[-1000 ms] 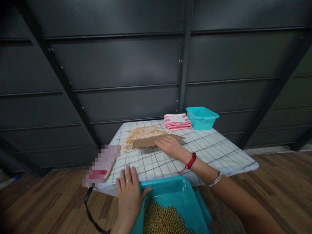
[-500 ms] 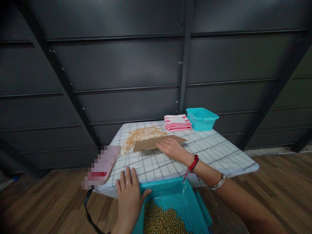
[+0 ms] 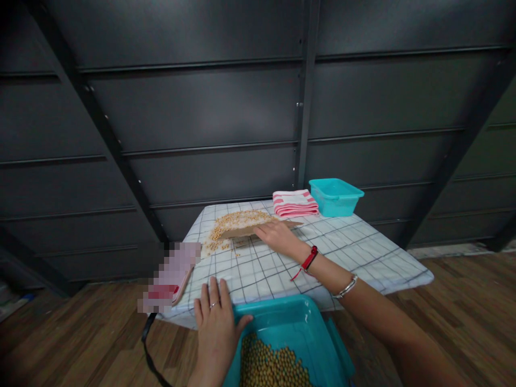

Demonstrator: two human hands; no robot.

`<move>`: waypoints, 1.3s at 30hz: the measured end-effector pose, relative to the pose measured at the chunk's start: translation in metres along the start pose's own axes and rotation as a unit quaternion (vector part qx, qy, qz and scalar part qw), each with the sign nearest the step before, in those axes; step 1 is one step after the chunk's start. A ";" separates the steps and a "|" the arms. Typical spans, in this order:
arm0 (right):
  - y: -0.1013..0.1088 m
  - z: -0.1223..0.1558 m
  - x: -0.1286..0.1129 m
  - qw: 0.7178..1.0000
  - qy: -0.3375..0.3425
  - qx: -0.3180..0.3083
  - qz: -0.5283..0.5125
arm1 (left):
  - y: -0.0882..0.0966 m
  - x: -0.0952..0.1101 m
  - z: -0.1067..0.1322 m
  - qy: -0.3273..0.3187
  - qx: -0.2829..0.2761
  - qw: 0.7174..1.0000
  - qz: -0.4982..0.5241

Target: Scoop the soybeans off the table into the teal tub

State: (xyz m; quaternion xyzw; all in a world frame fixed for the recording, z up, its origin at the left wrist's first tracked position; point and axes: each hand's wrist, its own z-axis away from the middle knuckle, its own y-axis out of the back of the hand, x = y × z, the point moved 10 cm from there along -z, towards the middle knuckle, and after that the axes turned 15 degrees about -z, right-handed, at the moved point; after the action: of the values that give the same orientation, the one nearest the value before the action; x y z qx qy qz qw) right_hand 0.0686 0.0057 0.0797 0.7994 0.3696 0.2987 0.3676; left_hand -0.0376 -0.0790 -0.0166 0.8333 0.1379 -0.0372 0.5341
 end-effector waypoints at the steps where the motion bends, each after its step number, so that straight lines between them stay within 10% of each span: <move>1: 0.007 0.000 0.002 1.000 -0.005 0.002 0.002 | 0.000 0.000 0.000 -0.003 0.001 1.000 0.002; 39: 0.053 0.009 -0.042 0.991 0.077 0.054 -0.093 | -0.006 -0.002 0.002 -0.009 0.010 1.000 0.028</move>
State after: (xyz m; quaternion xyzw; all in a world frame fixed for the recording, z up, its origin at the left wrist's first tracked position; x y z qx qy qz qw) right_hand 0.0722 -0.0557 0.1090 0.7550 0.4850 0.3038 0.3201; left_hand -0.0413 -0.0786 -0.0221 0.8415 0.1091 -0.0311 0.5281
